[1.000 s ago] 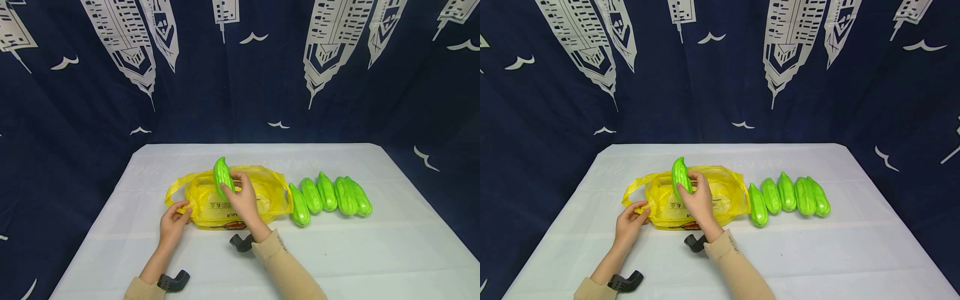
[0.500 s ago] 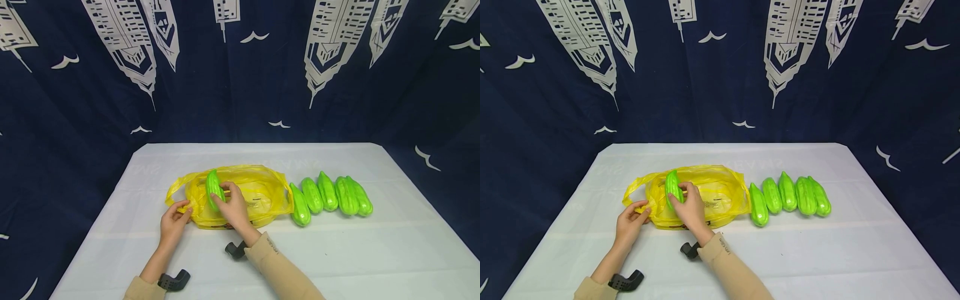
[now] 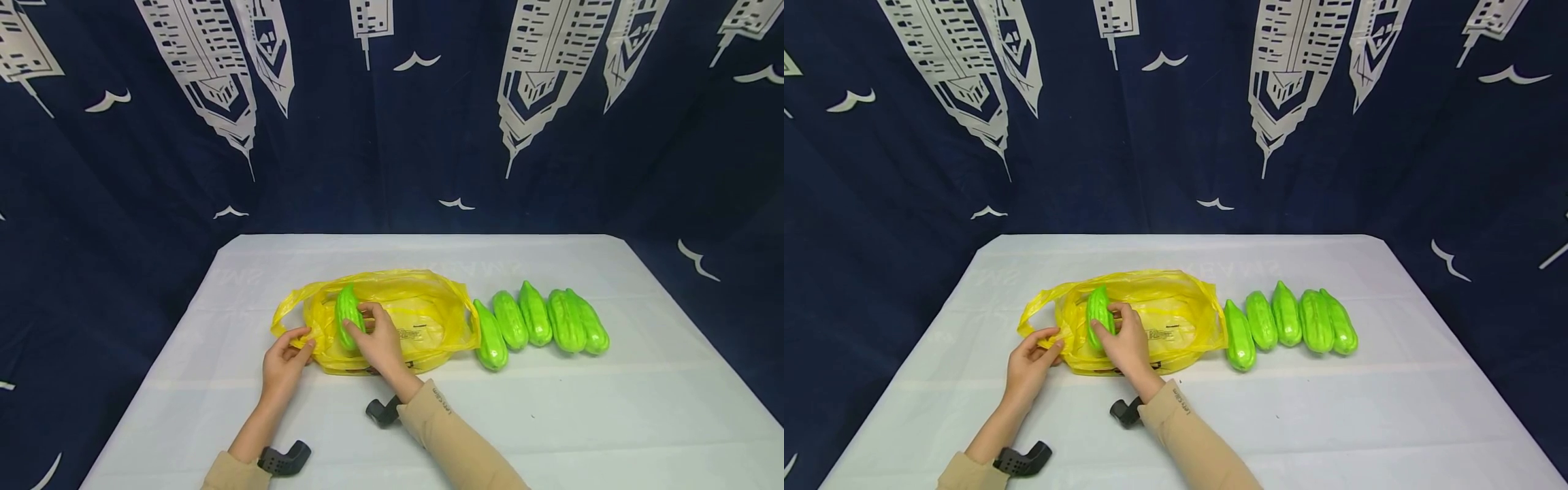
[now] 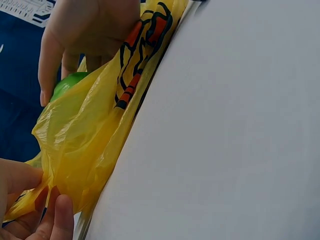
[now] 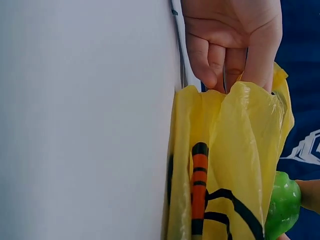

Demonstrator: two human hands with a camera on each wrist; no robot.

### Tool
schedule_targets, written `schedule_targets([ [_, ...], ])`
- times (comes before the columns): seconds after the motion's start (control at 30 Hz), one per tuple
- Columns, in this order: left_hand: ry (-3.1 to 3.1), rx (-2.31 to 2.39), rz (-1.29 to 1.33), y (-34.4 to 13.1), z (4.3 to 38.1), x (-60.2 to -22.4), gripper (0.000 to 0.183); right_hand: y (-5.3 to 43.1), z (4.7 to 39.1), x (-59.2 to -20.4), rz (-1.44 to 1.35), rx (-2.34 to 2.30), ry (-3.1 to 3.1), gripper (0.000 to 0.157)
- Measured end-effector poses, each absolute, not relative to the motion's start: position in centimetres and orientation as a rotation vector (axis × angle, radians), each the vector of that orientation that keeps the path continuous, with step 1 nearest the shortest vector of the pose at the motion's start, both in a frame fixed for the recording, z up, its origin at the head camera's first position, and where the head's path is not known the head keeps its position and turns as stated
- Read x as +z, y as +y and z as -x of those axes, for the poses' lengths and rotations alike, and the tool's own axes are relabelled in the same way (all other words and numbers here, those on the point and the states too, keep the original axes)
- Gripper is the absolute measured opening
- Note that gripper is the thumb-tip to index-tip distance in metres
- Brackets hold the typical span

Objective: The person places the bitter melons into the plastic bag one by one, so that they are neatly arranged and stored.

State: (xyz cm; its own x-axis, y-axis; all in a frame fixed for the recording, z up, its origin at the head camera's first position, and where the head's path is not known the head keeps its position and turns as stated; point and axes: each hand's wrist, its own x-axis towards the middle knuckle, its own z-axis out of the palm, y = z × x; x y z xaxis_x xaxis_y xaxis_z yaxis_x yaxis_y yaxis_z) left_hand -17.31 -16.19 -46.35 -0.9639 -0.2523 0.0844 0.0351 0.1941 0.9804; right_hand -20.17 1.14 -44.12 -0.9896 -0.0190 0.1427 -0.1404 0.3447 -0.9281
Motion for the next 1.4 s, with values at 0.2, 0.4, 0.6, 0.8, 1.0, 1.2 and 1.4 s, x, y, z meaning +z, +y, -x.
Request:
schedule_targets([
  [0.2, -2.240, -1.847, -0.206, -16.2, 17.3, -46.4, 0.026, 1.0, 20.4, -44.4, -0.158, 1.765, -2.487, 0.043],
  [0.4, -2.227, -1.859, -0.199, -16.2, 17.2, -46.4, 0.027, 0.7, 20.6, -44.6, -0.184, 1.748, -2.541, 0.042],
  [0.6, -2.225, -1.854, -0.190, -16.2, 17.3, -46.4, 0.024, 0.6, 20.8, -44.9, -0.232, 1.737, -2.585, 0.043],
  [0.8, -2.228, -1.846, -0.183, -16.2, 17.4, -46.5, 0.023, 0.7, 20.7, -44.7, -0.275, 1.738, -2.621, 0.045],
  [1.0, -2.227, -1.846, -0.184, -16.2, 17.4, -46.6, 0.023, 1.3, 20.6, -43.6, -0.263, 1.679, -2.650, 0.046],
  [1.2, -2.217, -1.862, -0.183, -16.1, 17.4, -46.4, 0.024, 2.7, 20.6, -41.5, -0.223, 1.700, -2.623, 0.047],
  [1.4, -2.218, -1.854, -0.187, -16.1, 17.3, -46.3, 0.024, 4.4, 20.3, -39.2, -0.235, 1.742, -2.537, 0.051],
])
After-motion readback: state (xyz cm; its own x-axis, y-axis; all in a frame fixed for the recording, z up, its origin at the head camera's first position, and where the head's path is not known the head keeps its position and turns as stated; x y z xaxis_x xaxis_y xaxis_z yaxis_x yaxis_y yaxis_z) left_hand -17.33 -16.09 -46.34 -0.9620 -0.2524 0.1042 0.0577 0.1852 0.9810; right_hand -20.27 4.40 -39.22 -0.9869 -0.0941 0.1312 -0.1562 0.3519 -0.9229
